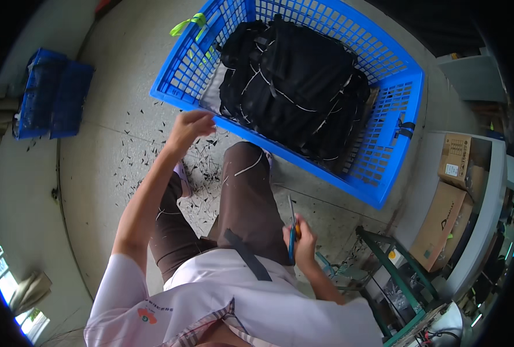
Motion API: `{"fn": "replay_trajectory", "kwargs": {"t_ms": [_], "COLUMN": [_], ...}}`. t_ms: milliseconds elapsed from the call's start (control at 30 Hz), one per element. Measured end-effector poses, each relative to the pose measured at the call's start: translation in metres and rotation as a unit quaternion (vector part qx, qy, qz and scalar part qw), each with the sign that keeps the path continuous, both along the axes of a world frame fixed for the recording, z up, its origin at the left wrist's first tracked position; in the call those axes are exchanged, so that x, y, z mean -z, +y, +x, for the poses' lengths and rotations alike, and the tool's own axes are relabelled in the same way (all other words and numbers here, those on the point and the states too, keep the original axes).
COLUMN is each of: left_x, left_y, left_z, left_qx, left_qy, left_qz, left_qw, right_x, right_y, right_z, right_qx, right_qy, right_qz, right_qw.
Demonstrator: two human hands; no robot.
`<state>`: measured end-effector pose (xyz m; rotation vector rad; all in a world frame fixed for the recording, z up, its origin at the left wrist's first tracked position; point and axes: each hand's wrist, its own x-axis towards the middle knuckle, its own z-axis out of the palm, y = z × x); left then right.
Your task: Trimming loose threads from black bags using scissors.
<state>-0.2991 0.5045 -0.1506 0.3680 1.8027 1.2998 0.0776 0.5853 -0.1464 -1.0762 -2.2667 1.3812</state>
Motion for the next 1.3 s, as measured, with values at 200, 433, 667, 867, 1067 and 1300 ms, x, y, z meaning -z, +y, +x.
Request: {"fn": "replay_trajectory", "kwargs": {"t_ms": [200,433,667,867,1067,1300], "left_x": [0.114,0.161,0.027,-0.227,-0.343,-0.417], "left_y": [0.156,0.222,0.236,0.149,0.056,-0.073], "left_z": [-0.049,-0.049,-0.107,-0.082,-0.04,0.004], "left_qx": [-0.122,-0.246,-0.055,0.147,0.135,0.026], "left_qy": [-0.013,-0.254,0.417,0.702,0.578,0.361], "left_qz": [-0.15,-0.051,0.077,0.116,0.06,0.178], "left_qw": [0.981,0.934,0.904,0.687,0.803,0.915], "right_x": [-0.027,-0.026,0.0,-0.021,-0.111,-0.181], "right_y": [-0.031,-0.044,-0.025,0.055,0.148,0.123], "right_z": [0.056,0.061,0.06,0.017,-0.066,-0.137], "right_qx": [0.1,0.261,0.249,0.169,0.088,-0.106], "right_qy": [-0.123,-0.127,-0.102,-0.024,0.229,0.406], "right_qz": [-0.032,-0.125,-0.062,0.054,0.318,0.138], "right_qw": [0.987,0.949,0.961,0.984,0.916,0.897]}}
